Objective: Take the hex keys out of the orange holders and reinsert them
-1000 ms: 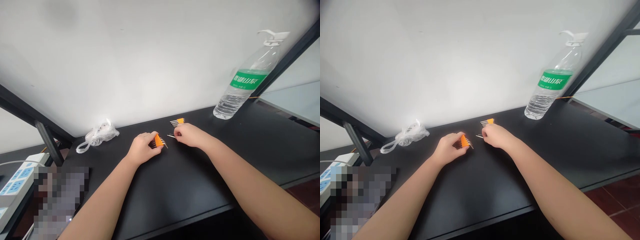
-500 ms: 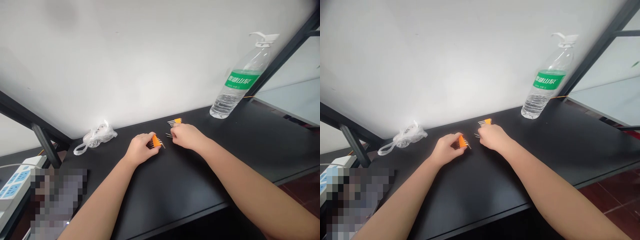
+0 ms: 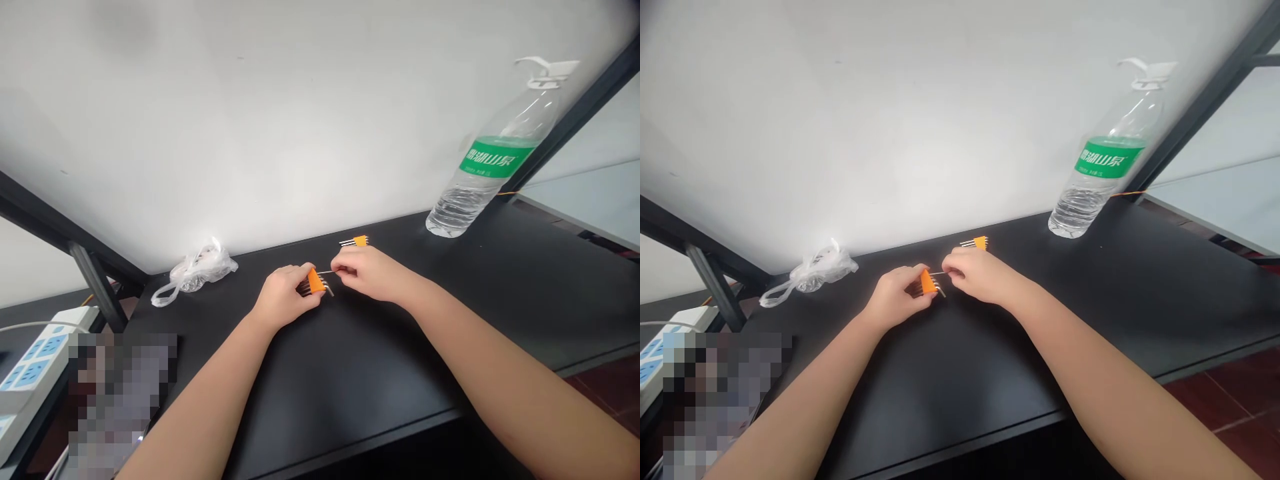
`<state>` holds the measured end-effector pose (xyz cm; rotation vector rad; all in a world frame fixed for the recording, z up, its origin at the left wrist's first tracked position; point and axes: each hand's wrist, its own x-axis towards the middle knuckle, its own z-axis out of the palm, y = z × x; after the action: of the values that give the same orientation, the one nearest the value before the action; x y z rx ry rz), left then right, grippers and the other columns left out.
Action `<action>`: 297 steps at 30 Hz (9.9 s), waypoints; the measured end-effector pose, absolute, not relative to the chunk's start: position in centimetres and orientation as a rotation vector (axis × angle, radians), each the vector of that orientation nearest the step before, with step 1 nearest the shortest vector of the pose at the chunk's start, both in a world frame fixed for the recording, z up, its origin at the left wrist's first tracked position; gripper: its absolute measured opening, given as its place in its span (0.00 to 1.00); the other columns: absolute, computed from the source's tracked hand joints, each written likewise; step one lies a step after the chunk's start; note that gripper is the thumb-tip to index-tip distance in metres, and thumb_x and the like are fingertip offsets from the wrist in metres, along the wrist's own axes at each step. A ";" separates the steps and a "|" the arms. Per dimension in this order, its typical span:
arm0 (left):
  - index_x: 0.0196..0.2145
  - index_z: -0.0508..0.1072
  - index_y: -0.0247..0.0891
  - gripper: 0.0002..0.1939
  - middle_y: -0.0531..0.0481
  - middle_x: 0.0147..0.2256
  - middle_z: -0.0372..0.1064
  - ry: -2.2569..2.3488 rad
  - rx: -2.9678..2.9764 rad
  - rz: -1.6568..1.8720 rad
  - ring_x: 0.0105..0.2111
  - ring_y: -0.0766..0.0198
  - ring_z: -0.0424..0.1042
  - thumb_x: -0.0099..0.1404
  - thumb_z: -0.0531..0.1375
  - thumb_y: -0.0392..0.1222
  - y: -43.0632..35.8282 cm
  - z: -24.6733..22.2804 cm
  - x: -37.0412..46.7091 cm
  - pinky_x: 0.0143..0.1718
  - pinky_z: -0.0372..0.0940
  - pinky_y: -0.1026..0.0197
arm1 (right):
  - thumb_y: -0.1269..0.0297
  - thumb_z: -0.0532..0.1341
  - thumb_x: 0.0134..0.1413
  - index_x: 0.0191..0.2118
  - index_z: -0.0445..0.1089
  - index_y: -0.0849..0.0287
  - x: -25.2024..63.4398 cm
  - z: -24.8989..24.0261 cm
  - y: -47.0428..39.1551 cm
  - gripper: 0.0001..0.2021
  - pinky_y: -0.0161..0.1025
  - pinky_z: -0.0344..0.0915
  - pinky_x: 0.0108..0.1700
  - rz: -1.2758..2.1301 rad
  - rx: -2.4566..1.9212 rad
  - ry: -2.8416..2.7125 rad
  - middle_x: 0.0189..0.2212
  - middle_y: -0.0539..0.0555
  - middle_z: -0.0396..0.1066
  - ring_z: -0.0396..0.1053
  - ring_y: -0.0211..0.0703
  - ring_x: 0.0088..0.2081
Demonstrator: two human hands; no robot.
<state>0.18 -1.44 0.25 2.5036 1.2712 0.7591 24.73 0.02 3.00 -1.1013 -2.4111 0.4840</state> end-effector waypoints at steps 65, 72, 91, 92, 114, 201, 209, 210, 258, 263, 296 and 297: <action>0.31 0.67 0.42 0.10 0.54 0.27 0.65 1.148 2.642 0.694 0.30 0.62 0.64 0.61 0.65 0.45 -1.4 0.6 0.5 0.35 0.61 0.58 | 0.71 0.56 0.65 0.39 0.76 0.55 24.5 3.6 -0.7 0.11 0.43 0.63 0.43 0.491 -1.107 -2.453 0.41 0.56 0.71 0.68 0.45 0.38; 0.39 0.73 0.42 0.08 0.51 0.30 0.69 1.099 2.665 0.735 0.39 0.56 0.69 0.61 0.65 0.41 -1.5 0.3 0.7 0.45 0.64 0.54 | 0.75 0.55 0.61 0.40 0.71 0.56 22.6 3.2 -1.6 0.10 0.41 0.65 0.42 0.683 -1.029 -2.339 0.41 0.54 0.70 0.68 0.43 0.39; 0.50 0.72 0.44 0.18 0.52 0.33 0.73 1.113 2.619 0.716 0.35 0.58 0.70 0.63 0.66 0.46 -1.4 -0.1 0.4 0.45 0.65 0.53 | 0.69 0.65 0.50 0.29 0.68 0.56 25.5 1.2 1.3 0.05 0.40 0.54 0.27 0.481 -1.772 -2.495 0.30 0.55 0.73 0.68 0.45 0.28; 0.49 0.72 0.44 0.18 0.52 0.33 0.72 1.115 2.624 0.706 0.35 0.59 0.70 0.63 0.66 0.46 -1.4 -0.1 0.4 0.45 0.65 0.53 | 0.69 0.65 0.49 0.29 0.67 0.56 25.3 1.4 1.0 0.05 0.39 0.54 0.27 0.485 -1.750 -2.495 0.30 0.54 0.73 0.68 0.44 0.27; 0.41 0.72 0.44 0.11 0.53 0.29 0.69 1.136 2.642 0.690 0.32 0.60 0.68 0.61 0.66 0.44 -1.5 0.4 0.5 0.40 0.64 0.56 | 0.72 0.62 0.52 0.30 0.65 0.57 23.0 1.8 -0.6 0.06 0.40 0.53 0.28 0.344 -1.644 -2.556 0.34 0.56 0.74 0.68 0.44 0.30; 0.49 0.75 0.45 0.13 0.49 0.40 0.75 0.975 2.537 0.825 0.43 0.58 0.71 0.66 0.64 0.43 -1.9 0.9 0.6 0.51 0.68 0.52 | 0.56 0.70 0.52 0.38 0.77 0.59 23.5 0.8 1.0 0.13 0.38 0.67 0.32 1.573 -1.018 -1.649 0.31 0.52 0.75 0.69 0.39 0.29; 0.58 0.69 0.44 0.24 0.46 0.42 0.72 1.281 2.613 0.692 0.43 0.55 0.71 0.66 0.64 0.45 -0.9 -0.5 -0.3 0.45 0.68 0.53 | 0.57 0.62 0.60 0.40 0.78 0.55 26.3 1.3 2.7 0.10 0.47 0.69 0.48 0.548 -1.390 -1.860 0.41 0.54 0.77 0.73 0.47 0.40; 0.58 0.69 0.43 0.24 0.45 0.43 0.72 1.330 2.620 0.660 0.44 0.54 0.70 0.66 0.64 0.45 -0.6 -0.8 -0.5 0.45 0.68 0.53 | 0.60 0.61 0.61 0.44 0.78 0.55 27.1 1.2 3.2 0.11 0.48 0.68 0.50 0.429 -1.429 -1.840 0.44 0.56 0.77 0.74 0.49 0.43; 0.53 0.75 0.49 0.21 0.48 0.42 0.67 1.102 2.432 0.378 0.39 0.57 0.67 0.64 0.67 0.56 -1.2 1.5 -1.2 0.41 0.65 0.54 | 0.58 0.68 0.54 0.61 0.70 0.47 24.0 0.4 1.2 0.27 0.47 0.64 0.58 1.261 -1.091 -2.196 0.50 0.51 0.79 0.73 0.51 0.54; 0.46 0.77 0.44 0.23 0.48 0.39 0.66 1.122 2.524 0.457 0.37 0.57 0.66 0.60 0.69 0.60 -0.9 0.7 -0.6 0.39 0.64 0.55 | 0.59 0.67 0.56 0.59 0.70 0.49 23.5 0.3 1.1 0.24 0.46 0.66 0.55 1.270 -1.076 -2.156 0.47 0.51 0.80 0.75 0.49 0.50; 0.33 0.74 0.42 0.16 0.49 0.37 0.71 1.443 2.518 0.479 0.38 0.57 0.71 0.61 0.66 0.57 -0.6 0.8 -1.1 0.33 0.65 0.58 | 0.61 0.61 0.59 0.42 0.75 0.50 26.5 -0.9 3.3 0.07 0.40 0.64 0.35 0.795 -1.574 -2.020 0.36 0.50 0.77 0.71 0.43 0.32; 0.33 0.74 0.42 0.16 0.49 0.37 0.71 1.440 2.519 0.484 0.37 0.57 0.70 0.61 0.67 0.57 -0.5 0.8 -1.1 0.33 0.65 0.58 | 0.61 0.61 0.59 0.42 0.76 0.50 26.5 -1.0 3.4 0.07 0.41 0.64 0.37 0.744 -1.575 -2.044 0.36 0.50 0.77 0.71 0.44 0.34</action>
<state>-1.07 -0.55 0.75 2.5187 1.4404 0.4836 26.48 3.38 -0.99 -1.5749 -2.0442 0.7437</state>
